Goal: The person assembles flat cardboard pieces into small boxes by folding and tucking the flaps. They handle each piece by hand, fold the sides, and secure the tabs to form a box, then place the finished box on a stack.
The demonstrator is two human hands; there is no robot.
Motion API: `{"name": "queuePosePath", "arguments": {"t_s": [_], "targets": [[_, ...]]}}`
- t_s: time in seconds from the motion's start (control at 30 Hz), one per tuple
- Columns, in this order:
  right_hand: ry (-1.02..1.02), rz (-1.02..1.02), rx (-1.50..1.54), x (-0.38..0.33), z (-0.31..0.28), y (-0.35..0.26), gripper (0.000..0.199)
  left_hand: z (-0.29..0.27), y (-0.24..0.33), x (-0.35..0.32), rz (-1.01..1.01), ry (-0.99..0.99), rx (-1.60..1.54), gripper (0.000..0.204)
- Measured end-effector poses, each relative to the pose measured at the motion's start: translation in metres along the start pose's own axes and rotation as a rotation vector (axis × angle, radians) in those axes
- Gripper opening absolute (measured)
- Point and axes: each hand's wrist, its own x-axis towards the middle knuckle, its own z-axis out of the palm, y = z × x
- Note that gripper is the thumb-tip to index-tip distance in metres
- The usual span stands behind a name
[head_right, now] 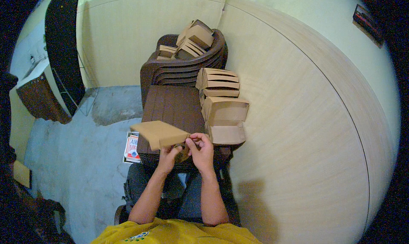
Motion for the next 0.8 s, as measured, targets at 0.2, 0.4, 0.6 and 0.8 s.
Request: {"name": "queuePosePath", "arguments": {"t_s": [0.2,0.4,0.6,0.8], "targets": [[-0.026,-0.206,-0.279,-0.002,0.003,-0.015,0.039,0.003,0.038,0.007,0.248,-0.099,0.779,0.024],[0.109,-0.549,-0.648,-0.005,0.01,-0.037,0.052,0.015,0.047,0.001,0.208,-0.269,1.327,0.028],[0.206,-0.388,-0.536,-0.004,0.005,-0.018,0.051,0.015,0.051,0.004,0.245,-0.086,0.553,0.024],[0.165,-0.512,-0.575,-0.01,0.013,-0.019,0.05,0.024,0.081,0.016,0.364,-0.012,0.734,0.022]]}}
